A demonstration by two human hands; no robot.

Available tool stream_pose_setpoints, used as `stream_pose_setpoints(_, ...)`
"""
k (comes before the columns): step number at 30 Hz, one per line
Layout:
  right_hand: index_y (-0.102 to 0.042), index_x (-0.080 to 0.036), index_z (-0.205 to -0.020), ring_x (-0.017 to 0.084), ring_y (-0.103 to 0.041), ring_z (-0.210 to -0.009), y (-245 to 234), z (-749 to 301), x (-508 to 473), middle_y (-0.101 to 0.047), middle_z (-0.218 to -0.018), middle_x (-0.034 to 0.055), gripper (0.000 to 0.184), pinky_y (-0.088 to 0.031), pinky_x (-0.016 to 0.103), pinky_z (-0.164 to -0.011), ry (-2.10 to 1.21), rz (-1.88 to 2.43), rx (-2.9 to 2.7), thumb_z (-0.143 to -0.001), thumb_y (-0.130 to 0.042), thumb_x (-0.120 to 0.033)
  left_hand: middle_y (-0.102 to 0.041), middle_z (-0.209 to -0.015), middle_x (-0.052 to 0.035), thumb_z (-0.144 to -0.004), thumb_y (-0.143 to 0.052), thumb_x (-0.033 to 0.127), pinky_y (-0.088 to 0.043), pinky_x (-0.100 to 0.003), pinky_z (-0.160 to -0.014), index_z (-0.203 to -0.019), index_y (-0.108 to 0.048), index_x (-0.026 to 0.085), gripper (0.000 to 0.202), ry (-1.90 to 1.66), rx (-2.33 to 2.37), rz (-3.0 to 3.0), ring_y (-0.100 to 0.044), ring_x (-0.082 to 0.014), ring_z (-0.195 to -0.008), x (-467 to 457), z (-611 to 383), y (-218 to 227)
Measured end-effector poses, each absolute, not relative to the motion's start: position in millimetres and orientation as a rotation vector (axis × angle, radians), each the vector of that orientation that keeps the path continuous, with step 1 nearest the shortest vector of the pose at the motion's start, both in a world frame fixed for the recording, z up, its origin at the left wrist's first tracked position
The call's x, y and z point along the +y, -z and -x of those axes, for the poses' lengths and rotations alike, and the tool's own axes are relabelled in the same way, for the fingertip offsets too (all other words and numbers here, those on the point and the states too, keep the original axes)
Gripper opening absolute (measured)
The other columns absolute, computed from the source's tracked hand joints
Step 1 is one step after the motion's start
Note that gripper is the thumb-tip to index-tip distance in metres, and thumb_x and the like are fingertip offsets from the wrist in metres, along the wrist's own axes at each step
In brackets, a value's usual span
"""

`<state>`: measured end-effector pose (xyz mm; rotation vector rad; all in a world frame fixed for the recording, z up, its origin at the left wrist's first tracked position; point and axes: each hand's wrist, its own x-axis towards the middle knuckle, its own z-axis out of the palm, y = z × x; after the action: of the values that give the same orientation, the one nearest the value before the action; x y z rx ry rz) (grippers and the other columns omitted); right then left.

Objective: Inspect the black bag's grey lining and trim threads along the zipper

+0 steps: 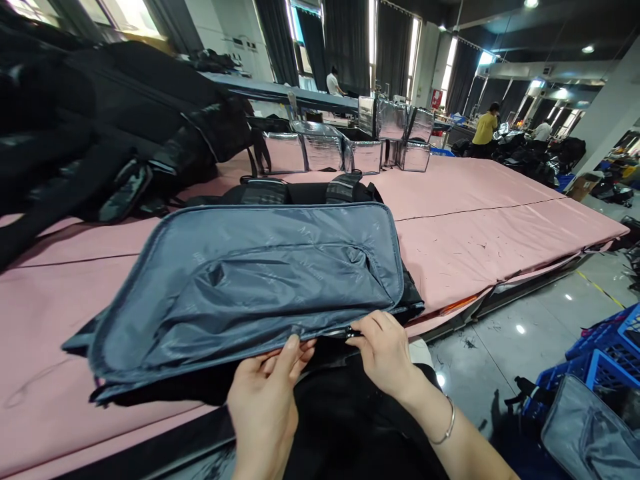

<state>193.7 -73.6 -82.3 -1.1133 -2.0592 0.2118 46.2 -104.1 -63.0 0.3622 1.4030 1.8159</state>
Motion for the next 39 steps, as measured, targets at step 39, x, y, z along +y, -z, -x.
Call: stream_pose_setpoints(39,-0.063,-0.017,-0.086,0.018,-0.056,-0.070,64,-186,-48,-0.065,-0.079,0.0050,0.017,-0.042,0.030,-0.063,-0.141,0.679,-2.098,-0.096,-0.051,-0.024,-0.067,-0.067,-0.0005,-0.032,-0.094,0.046,-0.047,-0.023,-0.054,-0.074,-0.065,0.015,0.059,-1.700,1.323,-0.419,-0.057,-0.0111,-0.057,-109,-30,58)
